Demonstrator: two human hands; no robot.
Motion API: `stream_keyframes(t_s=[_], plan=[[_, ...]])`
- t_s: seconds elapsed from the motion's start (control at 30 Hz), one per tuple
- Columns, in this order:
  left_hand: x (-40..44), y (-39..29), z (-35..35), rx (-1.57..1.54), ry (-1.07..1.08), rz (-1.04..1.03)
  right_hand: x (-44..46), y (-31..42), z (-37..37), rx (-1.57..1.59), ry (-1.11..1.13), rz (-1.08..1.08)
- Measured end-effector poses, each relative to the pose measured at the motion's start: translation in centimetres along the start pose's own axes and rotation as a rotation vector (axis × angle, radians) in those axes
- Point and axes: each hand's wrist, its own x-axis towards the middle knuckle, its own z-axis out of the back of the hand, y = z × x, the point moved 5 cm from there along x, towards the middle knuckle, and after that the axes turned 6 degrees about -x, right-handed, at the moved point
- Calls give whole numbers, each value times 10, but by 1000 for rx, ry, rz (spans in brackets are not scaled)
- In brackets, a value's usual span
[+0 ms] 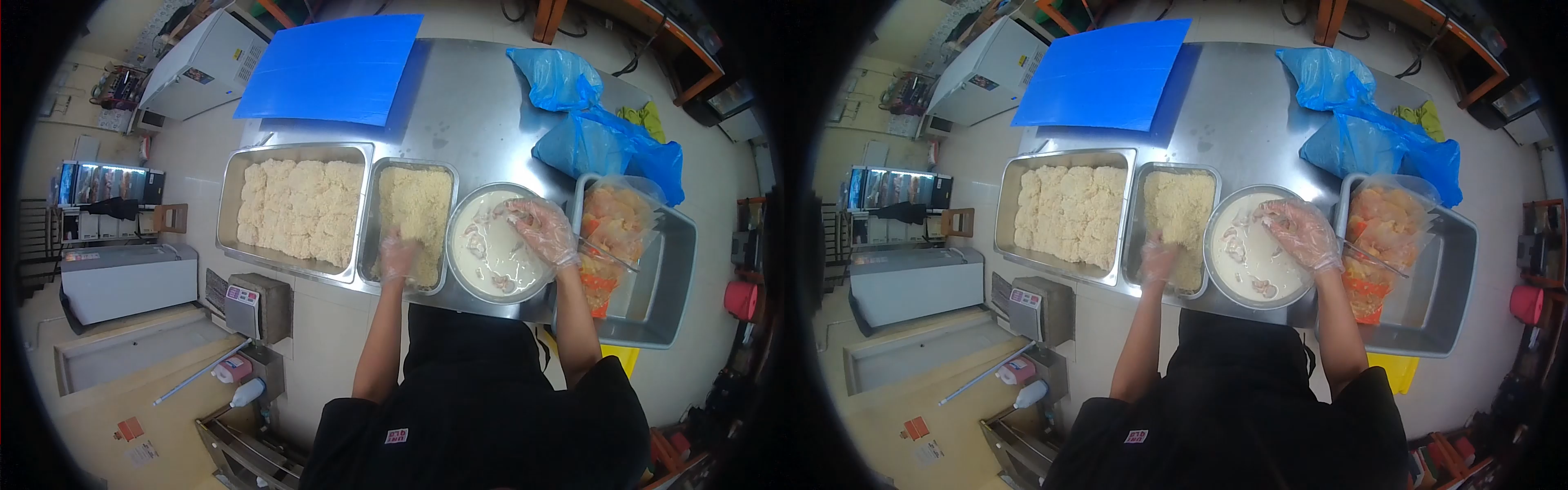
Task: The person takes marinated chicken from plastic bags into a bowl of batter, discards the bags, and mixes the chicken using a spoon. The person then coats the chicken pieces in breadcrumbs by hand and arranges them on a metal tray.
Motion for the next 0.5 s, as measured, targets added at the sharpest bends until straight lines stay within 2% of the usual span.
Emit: stream_keyframes(t_s=[0.07,0.13,0.2,0.27,0.37,0.47,0.5], plan=[[-12,-53,21,-48,-111,-113,1,8,6,-3,-7,5],[-5,-59,23,187,-248,-369,2,7,6,-10,24,-36],[8,-49,21,260,-217,-353,2,6,5,-13,64,-69],[21,-24,16,163,-19,-67,3,6,4,-14,113,-94],[-4,-56,22,-130,119,12,3,6,4,-26,111,-117],[-4,-19,10,-294,-24,-299,1,0,0,7,88,-114],[-12,-27,9,-157,-83,-368,1,0,2,-4,91,-114]])
